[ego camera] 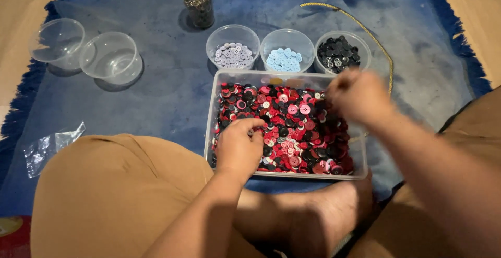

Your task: Sorting a variety of buttons from a large central container into smaller bowls based on color and type.

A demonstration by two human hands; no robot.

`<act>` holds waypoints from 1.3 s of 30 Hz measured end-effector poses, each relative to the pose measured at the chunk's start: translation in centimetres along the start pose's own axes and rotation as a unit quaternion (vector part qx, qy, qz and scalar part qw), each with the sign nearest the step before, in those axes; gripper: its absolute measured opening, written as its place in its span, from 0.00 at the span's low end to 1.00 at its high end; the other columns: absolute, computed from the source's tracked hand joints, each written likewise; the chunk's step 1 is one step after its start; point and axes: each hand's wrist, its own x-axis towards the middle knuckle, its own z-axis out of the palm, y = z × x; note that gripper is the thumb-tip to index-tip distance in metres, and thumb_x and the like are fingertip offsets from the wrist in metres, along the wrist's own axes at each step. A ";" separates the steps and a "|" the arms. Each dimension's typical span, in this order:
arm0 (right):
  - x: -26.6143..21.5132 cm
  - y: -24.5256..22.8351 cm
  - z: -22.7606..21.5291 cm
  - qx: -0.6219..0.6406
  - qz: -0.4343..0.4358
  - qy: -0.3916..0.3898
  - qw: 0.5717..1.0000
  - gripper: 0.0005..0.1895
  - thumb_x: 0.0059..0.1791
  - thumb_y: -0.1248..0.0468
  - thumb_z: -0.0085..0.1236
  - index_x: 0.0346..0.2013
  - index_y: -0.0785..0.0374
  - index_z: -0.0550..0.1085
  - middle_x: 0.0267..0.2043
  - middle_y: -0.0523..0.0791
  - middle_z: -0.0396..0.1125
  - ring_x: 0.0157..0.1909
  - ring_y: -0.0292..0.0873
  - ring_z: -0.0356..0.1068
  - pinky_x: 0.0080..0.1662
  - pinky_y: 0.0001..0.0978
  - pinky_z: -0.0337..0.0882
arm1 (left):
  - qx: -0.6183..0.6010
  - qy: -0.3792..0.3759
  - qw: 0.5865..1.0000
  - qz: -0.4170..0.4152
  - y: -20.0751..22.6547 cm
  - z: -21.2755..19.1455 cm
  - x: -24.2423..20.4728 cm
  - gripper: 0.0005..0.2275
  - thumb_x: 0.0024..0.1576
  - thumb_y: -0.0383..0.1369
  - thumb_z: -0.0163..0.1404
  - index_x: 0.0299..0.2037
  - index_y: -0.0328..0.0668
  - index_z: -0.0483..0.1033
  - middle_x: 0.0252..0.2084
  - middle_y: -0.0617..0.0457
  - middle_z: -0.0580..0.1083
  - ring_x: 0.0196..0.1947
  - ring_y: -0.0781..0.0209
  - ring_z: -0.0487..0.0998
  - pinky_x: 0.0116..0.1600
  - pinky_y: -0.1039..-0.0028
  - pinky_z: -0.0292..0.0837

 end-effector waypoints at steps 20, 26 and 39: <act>-8.8 1.1 2.9 -0.061 -0.067 0.061 0.994 0.18 0.44 0.63 0.63 0.49 0.47 0.80 0.78 0.51 0.51 0.71 0.67 0.56 0.66 0.57 0.58 | 0.159 -0.183 0.970 -0.031 5.0 -0.3 3.1 0.40 0.60 0.46 0.50 0.77 0.37 0.41 0.80 0.37 0.35 0.80 0.38 0.32 0.77 0.48 0.32; -8.3 2.7 4.5 -0.154 -0.045 0.036 0.986 0.19 0.45 0.53 0.62 0.51 0.32 0.77 0.76 0.37 0.55 0.75 0.57 0.52 0.70 0.53 0.51 | 0.157 -0.282 0.945 0.055 8.4 1.8 -1.4 0.28 0.64 0.35 0.41 0.74 0.36 0.50 0.79 0.37 0.41 0.79 0.39 0.31 0.75 0.45 0.21; -8.3 2.5 4.3 -0.169 -0.049 0.042 0.983 0.17 0.45 0.52 0.60 0.49 0.32 0.77 0.71 0.34 0.61 0.74 0.54 0.54 0.68 0.50 0.55 | 0.377 0.061 0.894 0.233 -2.0 0.3 5.2 0.12 0.56 0.27 0.43 0.32 0.48 0.83 0.34 0.50 0.78 0.42 0.46 0.76 0.46 0.58 0.66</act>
